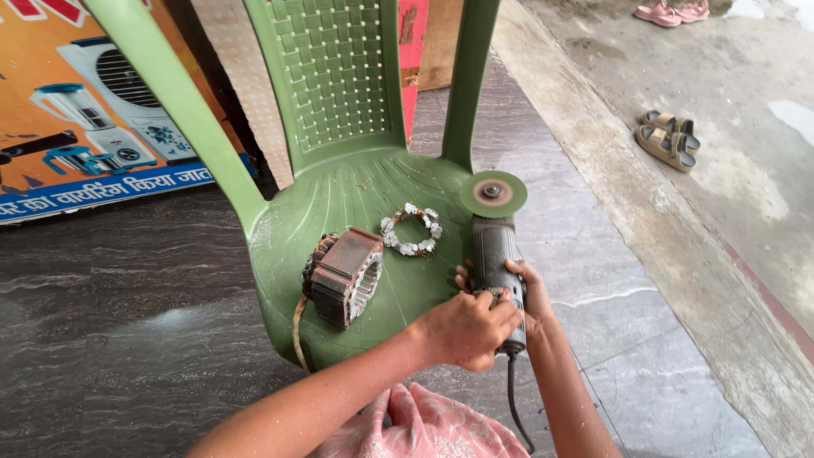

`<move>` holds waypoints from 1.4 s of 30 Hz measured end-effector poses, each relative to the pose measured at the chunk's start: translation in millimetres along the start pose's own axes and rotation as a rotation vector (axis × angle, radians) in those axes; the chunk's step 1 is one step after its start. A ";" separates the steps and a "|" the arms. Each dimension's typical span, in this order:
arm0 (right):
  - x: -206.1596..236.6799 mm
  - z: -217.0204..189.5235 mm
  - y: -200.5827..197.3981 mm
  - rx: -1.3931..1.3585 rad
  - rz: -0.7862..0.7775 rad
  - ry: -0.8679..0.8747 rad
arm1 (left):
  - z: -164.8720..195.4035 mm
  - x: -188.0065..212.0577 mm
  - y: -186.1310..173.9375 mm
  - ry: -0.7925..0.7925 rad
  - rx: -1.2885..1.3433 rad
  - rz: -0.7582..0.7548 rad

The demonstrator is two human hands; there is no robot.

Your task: The person uses an angle grinder to cut a motor stator placed on a green plastic chair. They hold the stator with one hand and operate the grinder with the other, cutting through the copper windings until the stator separates into two pieces. The person then uses a screwdriver to pry the pieces apart and places the grinder on the floor.

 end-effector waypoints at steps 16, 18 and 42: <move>4.1 4.3 -28.8 0.031 -0.020 -0.097 | 4.8 4.8 -4.9 0.042 0.013 0.010; 5.8 0.7 -29.1 0.056 -0.029 -0.154 | 6.1 9.5 -11.4 0.052 -0.010 0.076; 2.9 -29.1 -21.9 0.157 -0.038 -0.220 | 1.9 -5.1 -14.8 0.012 -0.116 0.062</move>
Point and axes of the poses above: each hand's wrist, its own x-axis away from the middle knuckle, its own y-axis out of the palm, z = x × y, the point moved 4 cm from there along -x, towards the middle knuckle, and after that the axes turned 8 degrees about -z, right-handed, at the moved point
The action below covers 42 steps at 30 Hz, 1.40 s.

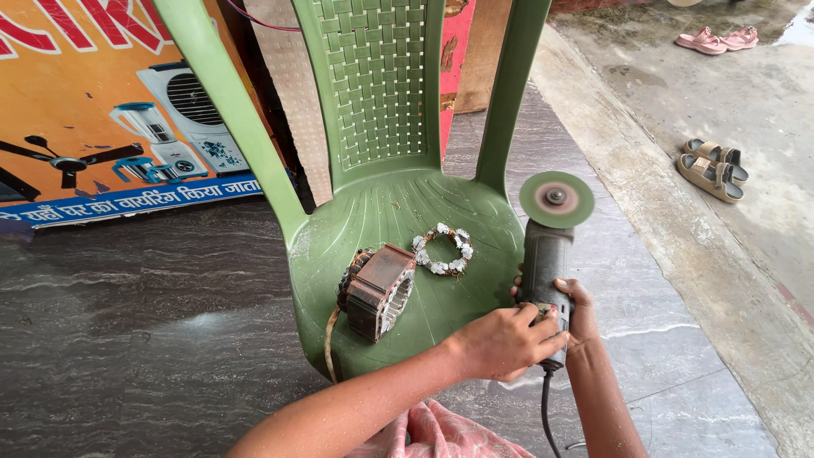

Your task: The person uses an angle grinder to cut a motor stator placed on a green plastic chair. They hold the stator with one hand and operate the grinder with the other, cutting through the copper windings until the stator separates into two pieces. The person then uses a screwdriver to pry the pieces apart and places the grinder on the floor.

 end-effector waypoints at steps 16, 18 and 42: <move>-28.3 10.9 -0.5 0.061 0.082 0.110 | -17.5 0.1 19.4 -0.097 0.109 -0.006; -28.0 11.2 -1.4 0.043 0.081 0.120 | -17.3 0.1 20.8 -0.101 0.137 -0.003; -30.5 5.4 19.6 -0.032 0.100 0.234 | -17.7 1.3 48.7 -0.112 0.169 -0.009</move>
Point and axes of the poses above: each hand's wrist, its own x-axis away from the middle knuckle, its own y-axis out of the palm, z = x × y, the point moved 4 cm from there along -x, towards the middle knuckle, and after that the axes turned 8 degrees about -z, right-handed, at the moved point
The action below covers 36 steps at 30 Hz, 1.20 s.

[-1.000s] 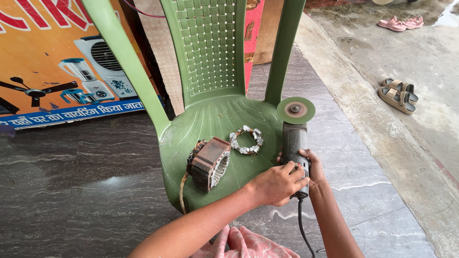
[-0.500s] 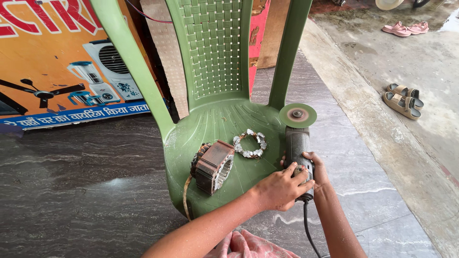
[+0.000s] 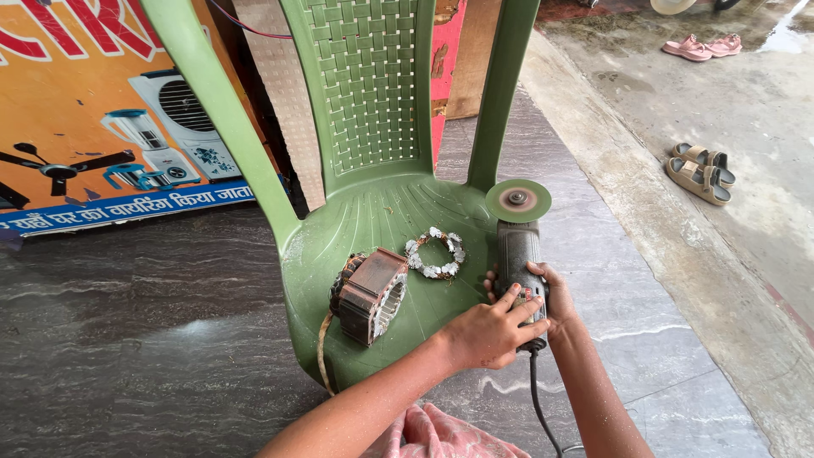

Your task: The person uses an angle grinder to cut a motor stator placed on a green plastic chair. They hold the stator with one hand and operate the grinder with the other, cutting through the copper windings until the stator separates into two pieces. The person then uses a screwdriver to pry the pieces apart and places the grinder on the floor.

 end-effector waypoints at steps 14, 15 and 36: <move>40.5 -9.2 -18.1 0.486 0.453 0.058 | 10.6 -4.5 12.5 0.002 0.010 -0.012; 40.1 -10.1 -22.3 0.503 0.478 0.052 | 12.3 -8.1 12.9 0.015 -0.013 -0.024; 95.0 -50.0 -172.7 0.208 0.488 -0.022 | 19.6 -99.0 52.1 -0.039 0.126 -0.067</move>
Point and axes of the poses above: each hand's wrist, its own x-axis away from the middle knuckle, its own y-axis out of the palm, z = x × y, the point moved 4 cm from there along -x, towards the middle knuckle, and after that the axes turned 8 degrees about -z, right-handed, at the moved point
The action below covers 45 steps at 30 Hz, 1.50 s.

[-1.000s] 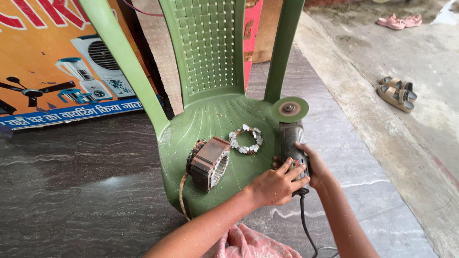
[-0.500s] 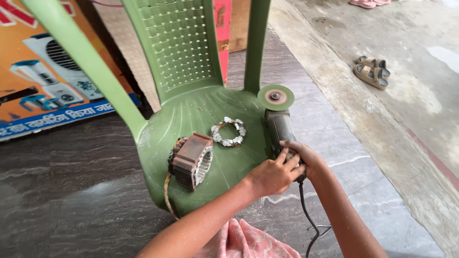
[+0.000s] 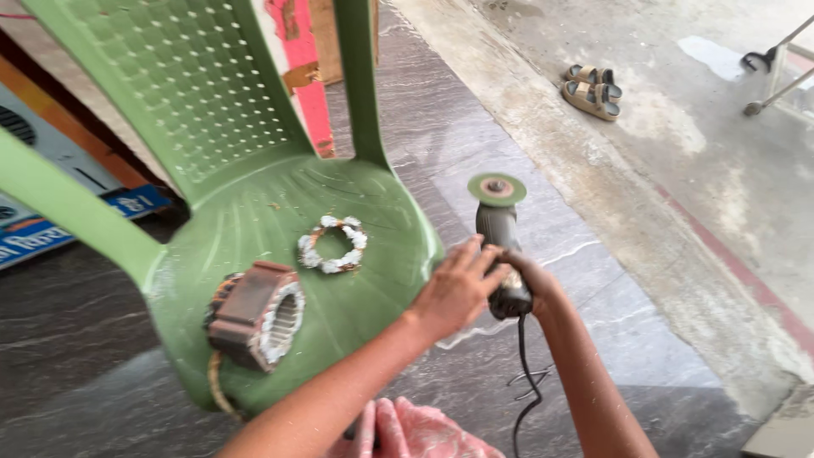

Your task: The person uses an angle grinder to cut a motor stator placed on a green plastic chair. They hold the stator with one hand and operate the grinder with the other, cutting through the copper windings until the stator separates into two pieces. The person then uses a screwdriver to pry the pieces apart and places the grinder on the floor.

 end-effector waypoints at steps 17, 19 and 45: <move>-106.5 125.5 -122.6 -0.224 0.251 0.361 | -75.5 1.7 61.3 -0.298 0.185 -0.140; -112.0 136.2 -112.6 -0.340 0.243 0.352 | -70.8 4.7 60.1 -0.301 0.195 -0.139; -54.8 245.7 -138.9 0.157 0.436 0.032 | -77.0 15.5 72.3 -0.296 0.080 -0.077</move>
Point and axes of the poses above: each hand's wrist, its own x-axis away from the middle knuckle, its own y-axis out of the palm, z = x × y, the point moved 4 cm from there along -x, towards the middle knuckle, and after that the axes turned 8 degrees about -z, right-handed, at the moved point
